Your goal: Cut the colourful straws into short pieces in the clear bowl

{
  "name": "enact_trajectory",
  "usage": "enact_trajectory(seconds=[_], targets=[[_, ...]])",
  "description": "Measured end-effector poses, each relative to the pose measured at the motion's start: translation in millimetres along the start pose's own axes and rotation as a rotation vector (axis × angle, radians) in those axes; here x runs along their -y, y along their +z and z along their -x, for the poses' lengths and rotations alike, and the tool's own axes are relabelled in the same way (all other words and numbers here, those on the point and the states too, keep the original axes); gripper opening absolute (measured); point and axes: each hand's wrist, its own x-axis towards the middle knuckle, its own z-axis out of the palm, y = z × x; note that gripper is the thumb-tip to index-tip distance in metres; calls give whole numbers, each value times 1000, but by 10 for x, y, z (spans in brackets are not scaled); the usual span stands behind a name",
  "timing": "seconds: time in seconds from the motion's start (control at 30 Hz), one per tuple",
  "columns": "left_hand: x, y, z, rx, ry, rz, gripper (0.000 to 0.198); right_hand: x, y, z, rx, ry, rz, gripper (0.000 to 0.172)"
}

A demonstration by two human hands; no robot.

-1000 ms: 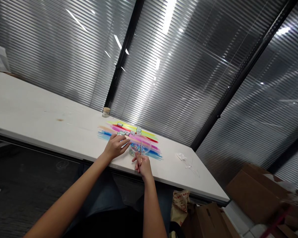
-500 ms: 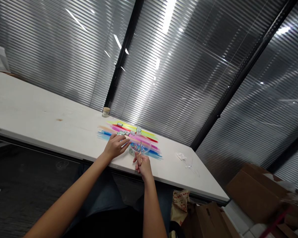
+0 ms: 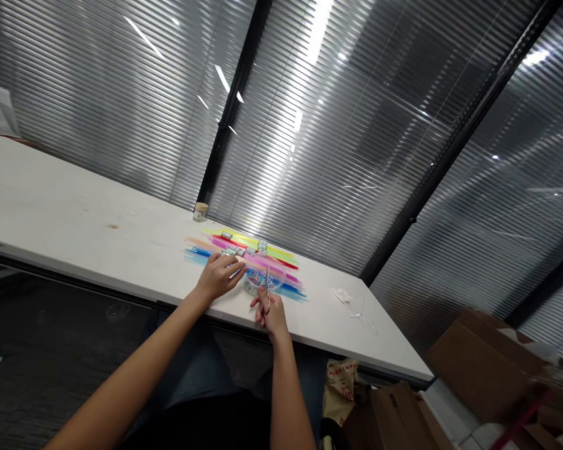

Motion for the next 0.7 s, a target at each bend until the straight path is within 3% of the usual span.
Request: enact_trajectory(seconds=[0.3, 0.7], targets=[[-9, -2, -5, 19, -2, 12, 13, 10, 10, -3, -36, 1, -16, 58], [-18, -9, -9, 29, -19, 16, 17, 21, -4, 28, 9, -13, 27, 60]])
